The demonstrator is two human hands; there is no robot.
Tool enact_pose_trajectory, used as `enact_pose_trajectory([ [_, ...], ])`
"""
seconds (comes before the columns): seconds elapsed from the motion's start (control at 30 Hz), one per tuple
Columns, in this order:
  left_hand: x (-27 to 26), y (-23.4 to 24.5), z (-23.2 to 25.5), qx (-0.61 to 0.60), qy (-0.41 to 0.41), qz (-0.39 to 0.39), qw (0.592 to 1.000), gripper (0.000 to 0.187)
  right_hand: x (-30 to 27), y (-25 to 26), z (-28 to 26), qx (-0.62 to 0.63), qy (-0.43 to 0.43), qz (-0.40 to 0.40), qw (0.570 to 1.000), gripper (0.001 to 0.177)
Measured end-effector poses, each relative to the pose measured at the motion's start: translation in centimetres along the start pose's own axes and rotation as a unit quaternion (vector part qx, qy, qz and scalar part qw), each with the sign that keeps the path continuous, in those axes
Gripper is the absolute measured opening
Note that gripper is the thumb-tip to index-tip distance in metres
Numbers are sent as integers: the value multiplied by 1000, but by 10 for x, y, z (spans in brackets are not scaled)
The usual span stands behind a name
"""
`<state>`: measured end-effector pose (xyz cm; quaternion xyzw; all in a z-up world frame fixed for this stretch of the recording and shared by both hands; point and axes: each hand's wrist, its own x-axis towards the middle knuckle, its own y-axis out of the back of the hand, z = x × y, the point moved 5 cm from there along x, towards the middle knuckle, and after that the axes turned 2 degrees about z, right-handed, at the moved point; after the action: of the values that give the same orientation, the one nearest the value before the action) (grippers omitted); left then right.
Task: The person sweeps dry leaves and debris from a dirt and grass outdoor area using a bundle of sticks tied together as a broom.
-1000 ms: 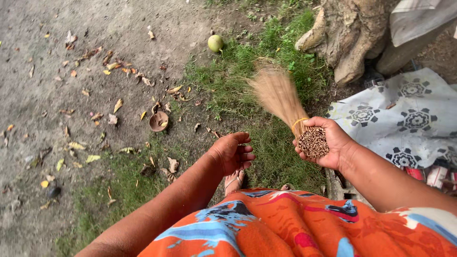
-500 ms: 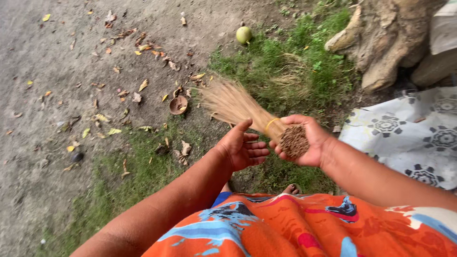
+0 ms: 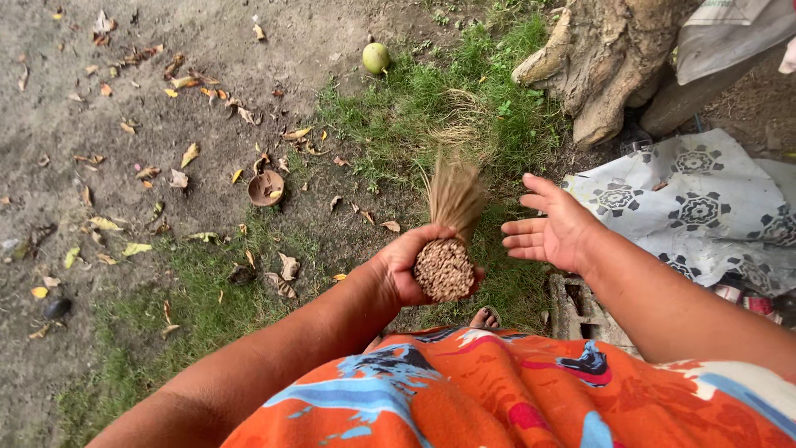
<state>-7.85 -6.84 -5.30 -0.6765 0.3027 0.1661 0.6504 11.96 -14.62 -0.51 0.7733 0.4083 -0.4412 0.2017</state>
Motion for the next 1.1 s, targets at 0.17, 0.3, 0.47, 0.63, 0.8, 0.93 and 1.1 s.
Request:
enact_pose_trajectory([
  [0.17,-48,46,17,-32,19,106,994,34,27,-4,14,54,2,4,999,79],
  [0.3,-120,81,80,54,-72,305,948,43,26,-24,18,52,3,-14,999,58],
  [0.47,-144,92,107,228,-130,359,896,39,24,-41,25,68,-10,1,998,40],
  [0.63,-144,98,71,183,-153,261,935,30,31,-64,23,72,-18,-7,997,31],
  [0.8,-124,96,39,70,-31,109,991,25,37,-88,7,75,-11,-19,997,29],
  [0.93,-135,109,62,16,-17,190,982,27,39,-92,-2,78,-5,-20,997,30],
  [1.1,-210,129,141,59,-136,359,922,28,37,-86,9,104,-3,-3,995,29],
])
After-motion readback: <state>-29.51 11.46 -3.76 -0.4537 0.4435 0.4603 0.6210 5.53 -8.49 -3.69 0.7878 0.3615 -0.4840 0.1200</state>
